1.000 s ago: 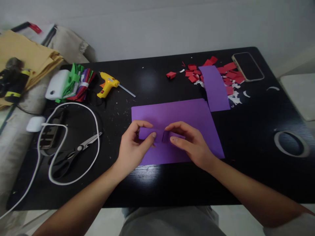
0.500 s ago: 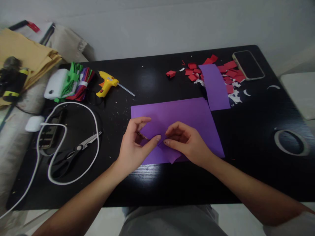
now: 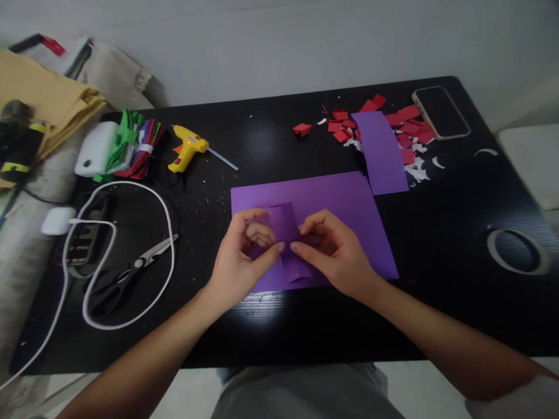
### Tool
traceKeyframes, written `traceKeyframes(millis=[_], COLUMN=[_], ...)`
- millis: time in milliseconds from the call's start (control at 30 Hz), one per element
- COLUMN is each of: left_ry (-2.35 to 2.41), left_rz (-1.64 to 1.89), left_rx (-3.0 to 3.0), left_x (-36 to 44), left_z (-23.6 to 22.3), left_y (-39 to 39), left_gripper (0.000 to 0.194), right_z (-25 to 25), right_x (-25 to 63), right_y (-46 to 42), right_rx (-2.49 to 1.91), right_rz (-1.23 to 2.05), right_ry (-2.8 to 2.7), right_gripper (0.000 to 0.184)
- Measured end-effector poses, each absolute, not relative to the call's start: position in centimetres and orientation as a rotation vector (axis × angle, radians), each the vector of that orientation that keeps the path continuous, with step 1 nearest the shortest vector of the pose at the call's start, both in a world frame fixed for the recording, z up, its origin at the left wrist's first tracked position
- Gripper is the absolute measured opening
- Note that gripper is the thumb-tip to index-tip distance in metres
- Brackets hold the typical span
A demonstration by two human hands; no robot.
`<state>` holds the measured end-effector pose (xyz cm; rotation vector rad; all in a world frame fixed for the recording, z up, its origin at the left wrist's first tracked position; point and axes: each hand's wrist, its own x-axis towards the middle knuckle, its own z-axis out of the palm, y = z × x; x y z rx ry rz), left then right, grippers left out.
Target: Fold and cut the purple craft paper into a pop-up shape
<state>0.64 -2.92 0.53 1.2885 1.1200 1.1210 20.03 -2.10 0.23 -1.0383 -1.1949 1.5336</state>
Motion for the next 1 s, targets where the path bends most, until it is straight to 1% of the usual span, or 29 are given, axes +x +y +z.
traceKeyframes(millis=[100,233,400,567,767,933,1000], left_ry=[1.127,1.162,1.164,1.172,1.170,1.226,1.244], left_rz=[1.116,1.122,1.106,1.108,1.083,1.015,1.010], left_rx=[1.319,1.376,1.380,1.310,1.354,1.424,1.424], left_x=[0.63,0.59,0.48,0.56,0.47,0.27,0.26], left_z=[0.69,0.67,0.54,0.73,0.62,0.38,0.43], left_y=[-2.96,-3.01,-2.97,-2.76,-2.63,-2.77,-2.78], left_gripper=[0.045,0.043,0.043,0.038,0.034,0.018,0.016], right_z=[0.37,0.41,0.48,0.44,0.32,0.33,0.33], right_x=[20.10,20.18,20.33,20.50,20.30,20.08,20.07], right_y=[-2.07,-1.95,-1.60,-1.42,-1.83,-2.13,-2.17], right_rx=[-1.091,-1.172,-1.224,-1.269,-1.267,-1.260,-1.238], right_rz=[1.558,1.562,1.645,1.640,1.559,1.555,1.570], right_ry=[-1.176,-1.161,-1.098,-1.096,-1.147,-1.204,-1.220], right_gripper=[0.029,0.038,0.048,0.038,0.033,0.030,0.029])
